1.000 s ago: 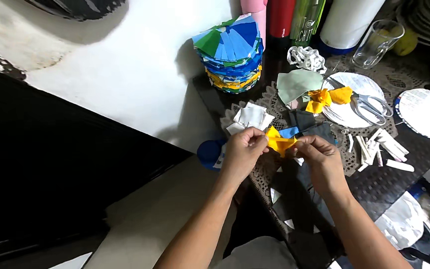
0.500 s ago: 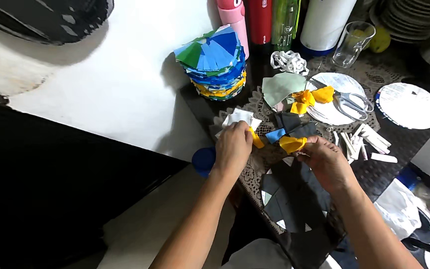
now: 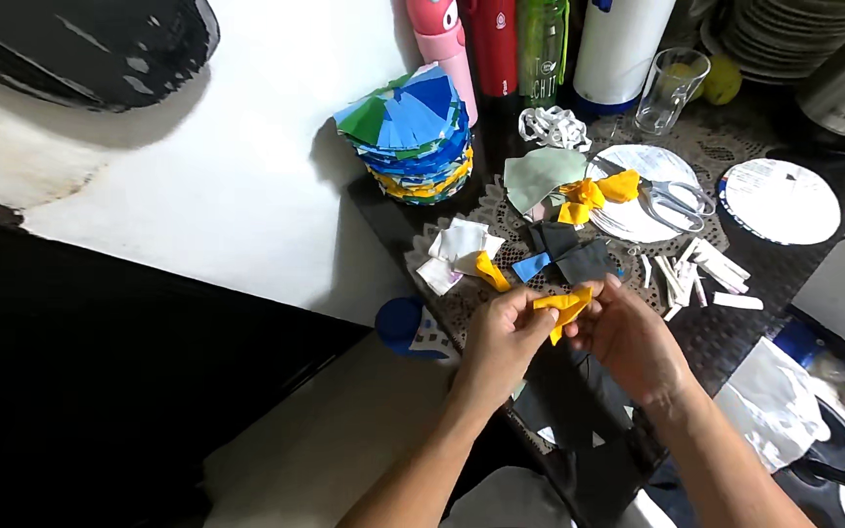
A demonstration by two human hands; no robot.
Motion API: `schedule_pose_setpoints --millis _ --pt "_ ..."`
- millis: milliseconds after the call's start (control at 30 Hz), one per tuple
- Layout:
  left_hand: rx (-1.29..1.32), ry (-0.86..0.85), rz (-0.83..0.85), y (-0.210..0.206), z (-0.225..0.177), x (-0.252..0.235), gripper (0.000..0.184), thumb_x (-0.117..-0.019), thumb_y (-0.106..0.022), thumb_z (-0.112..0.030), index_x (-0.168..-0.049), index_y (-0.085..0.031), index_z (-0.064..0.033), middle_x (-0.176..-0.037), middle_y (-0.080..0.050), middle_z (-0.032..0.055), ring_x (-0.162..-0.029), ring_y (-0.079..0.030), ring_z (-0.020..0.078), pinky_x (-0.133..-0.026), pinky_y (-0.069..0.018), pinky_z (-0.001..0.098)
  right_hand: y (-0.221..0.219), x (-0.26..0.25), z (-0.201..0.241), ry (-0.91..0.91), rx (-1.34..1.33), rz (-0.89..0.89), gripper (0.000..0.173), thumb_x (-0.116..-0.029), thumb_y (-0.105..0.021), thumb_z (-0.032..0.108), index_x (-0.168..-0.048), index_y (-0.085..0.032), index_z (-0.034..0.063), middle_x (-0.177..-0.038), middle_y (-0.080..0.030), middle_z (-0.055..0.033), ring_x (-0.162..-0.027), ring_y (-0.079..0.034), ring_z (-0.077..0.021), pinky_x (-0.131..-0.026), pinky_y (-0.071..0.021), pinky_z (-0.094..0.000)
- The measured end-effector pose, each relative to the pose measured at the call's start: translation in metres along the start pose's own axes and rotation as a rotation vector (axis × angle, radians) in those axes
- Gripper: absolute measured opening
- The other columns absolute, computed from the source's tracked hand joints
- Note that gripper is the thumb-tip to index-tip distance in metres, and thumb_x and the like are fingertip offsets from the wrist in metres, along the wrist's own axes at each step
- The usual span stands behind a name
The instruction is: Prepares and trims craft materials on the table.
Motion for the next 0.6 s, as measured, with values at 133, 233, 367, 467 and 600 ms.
schedule_pose_setpoints --millis 133,233,367,467,600 --pt "-0.136 -0.046 -0.003 0.005 -0.003 0.01 0.02 -0.0992 -0.059 -0.015 -0.092 -0.075 -0.0061 -0.077 -0.07 -0.0049 -0.071 -0.065 -0.0016 -0.068 -0.0555 0.0163 -0.004 0.009 -0.001 0.035 0.07 0.0 0.025 -0.0971 -0.056 0.013 -0.12 -0.058 0.003 -0.092 -0.071 -0.0052 -0.077 -0.068 -0.0094 -0.069 -0.0572 -0.0234" --pt "-0.23 -0.11 -0.012 0.006 -0.008 0.019 0.022 -0.0998 -0.06 -0.017 -0.094 -0.077 -0.0057 -0.078 -0.071 -0.0047 -0.071 -0.064 -0.0055 -0.066 -0.0538 0.0122 -0.011 0.014 0.0 0.088 0.193 -0.054 0.029 -0.0897 -0.061 0.0 -0.119 -0.056 0.0015 -0.087 -0.068 -0.0025 -0.073 -0.066 -0.0084 -0.067 -0.0563 -0.0227" --pt "-0.204 -0.109 -0.007 0.012 -0.012 0.025 0.018 -0.0983 -0.061 -0.016 -0.095 -0.075 -0.0061 -0.08 -0.07 -0.0052 -0.072 -0.064 -0.0052 -0.066 -0.0534 0.012 -0.01 0.016 0.006 0.137 0.272 -0.054 0.022 -0.0911 -0.057 -0.005 -0.112 -0.061 0.0017 -0.084 -0.068 -0.0011 -0.072 -0.067 -0.008 -0.066 -0.0573 -0.0222" --pt "-0.031 -0.032 0.041 0.018 -0.008 0.025 0.009 -0.0951 -0.063 -0.008 -0.098 -0.071 -0.0038 -0.084 -0.07 -0.0028 -0.076 -0.067 0.001 -0.071 -0.0569 0.0172 -0.009 0.016 0.008 0.031 0.178 0.01 0.022 -0.0959 -0.047 -0.003 -0.112 -0.061 0.0026 -0.086 -0.068 -0.0021 -0.071 -0.068 -0.0091 -0.065 -0.0598 -0.0239" --pt "-0.083 -0.084 -0.006 0.016 -0.009 0.031 0.01 -0.0962 -0.065 -0.012 -0.099 -0.071 -0.0041 -0.082 -0.07 -0.0028 -0.073 -0.067 0.0002 -0.067 -0.0565 0.0155 -0.01 0.017 -0.001 -0.098 0.03 0.129 0.028 -0.096 -0.053 0.006 -0.124 -0.056 0.0048 -0.092 -0.071 -0.0062 -0.074 -0.069 -0.0107 -0.066 -0.0592 -0.0244"
Point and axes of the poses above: each hand's wrist, its own x-axis away from the middle knuckle, its own y-axis out of the back of the hand, z = x × y, the point moved 3 cm from there along -x, towards the middle knuckle
